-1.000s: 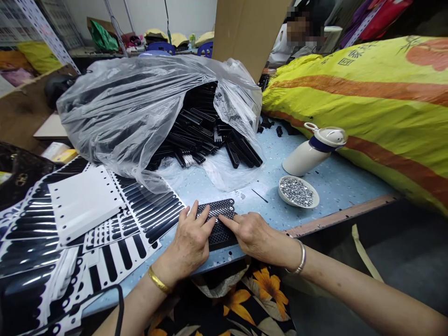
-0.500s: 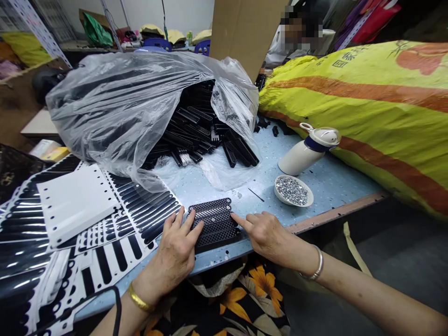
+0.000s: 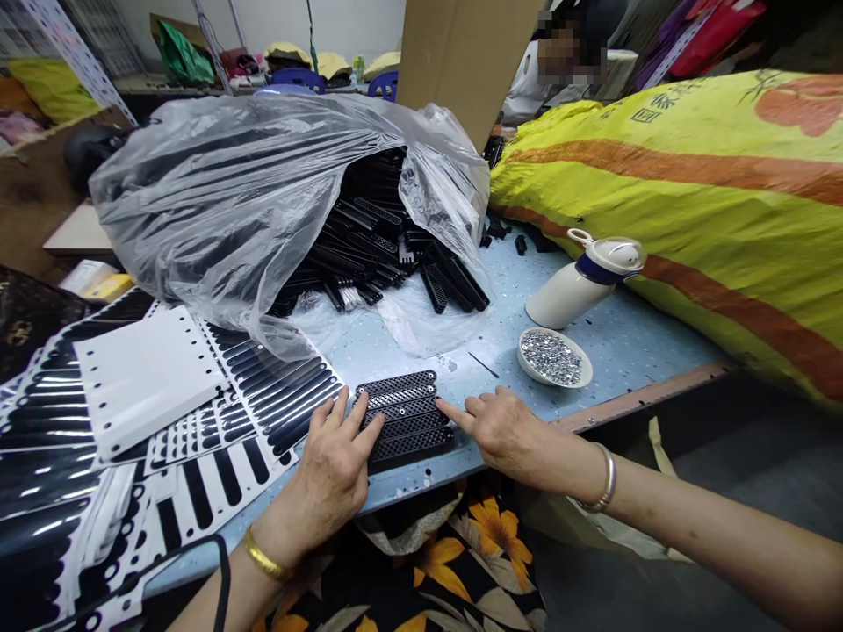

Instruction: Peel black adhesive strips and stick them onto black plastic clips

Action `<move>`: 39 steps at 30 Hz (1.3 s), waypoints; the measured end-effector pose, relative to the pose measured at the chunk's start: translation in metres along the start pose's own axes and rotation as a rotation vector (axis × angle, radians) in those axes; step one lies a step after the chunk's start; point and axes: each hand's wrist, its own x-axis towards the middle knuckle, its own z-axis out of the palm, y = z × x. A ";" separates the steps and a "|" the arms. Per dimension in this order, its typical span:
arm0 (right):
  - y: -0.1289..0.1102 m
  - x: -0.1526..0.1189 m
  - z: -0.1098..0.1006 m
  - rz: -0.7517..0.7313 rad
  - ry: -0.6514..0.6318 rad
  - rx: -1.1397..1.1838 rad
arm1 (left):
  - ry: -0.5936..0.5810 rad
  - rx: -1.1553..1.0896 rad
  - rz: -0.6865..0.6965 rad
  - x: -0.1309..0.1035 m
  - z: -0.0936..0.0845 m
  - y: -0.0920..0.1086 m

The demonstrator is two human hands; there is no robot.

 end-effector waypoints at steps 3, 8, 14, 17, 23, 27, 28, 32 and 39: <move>0.007 0.003 -0.002 0.000 -0.012 0.084 | -0.006 0.005 0.004 0.000 -0.001 0.000; 0.007 0.002 0.014 0.025 0.084 0.325 | -0.030 0.034 -0.005 -0.002 -0.004 -0.002; -0.001 -0.005 0.035 0.019 0.194 0.277 | -0.042 0.096 -0.020 -0.008 -0.013 -0.010; -0.002 -0.004 0.032 0.005 0.206 0.224 | -0.042 0.111 -0.034 -0.009 -0.018 -0.013; -0.001 -0.004 0.033 0.005 0.213 0.207 | -0.045 0.023 -0.032 -0.011 -0.016 -0.015; -0.001 -0.004 0.033 0.012 0.208 0.252 | -0.045 -0.086 -0.080 -0.013 -0.013 -0.019; -0.002 -0.003 0.032 0.013 0.211 0.257 | -0.044 -0.090 -0.079 -0.013 -0.013 -0.020; -0.003 -0.002 0.029 0.007 0.235 0.264 | -0.065 -0.052 -0.046 -0.013 -0.015 -0.021; -0.004 -0.002 0.034 0.004 0.248 0.268 | -0.135 -0.042 -0.021 -0.008 -0.019 -0.028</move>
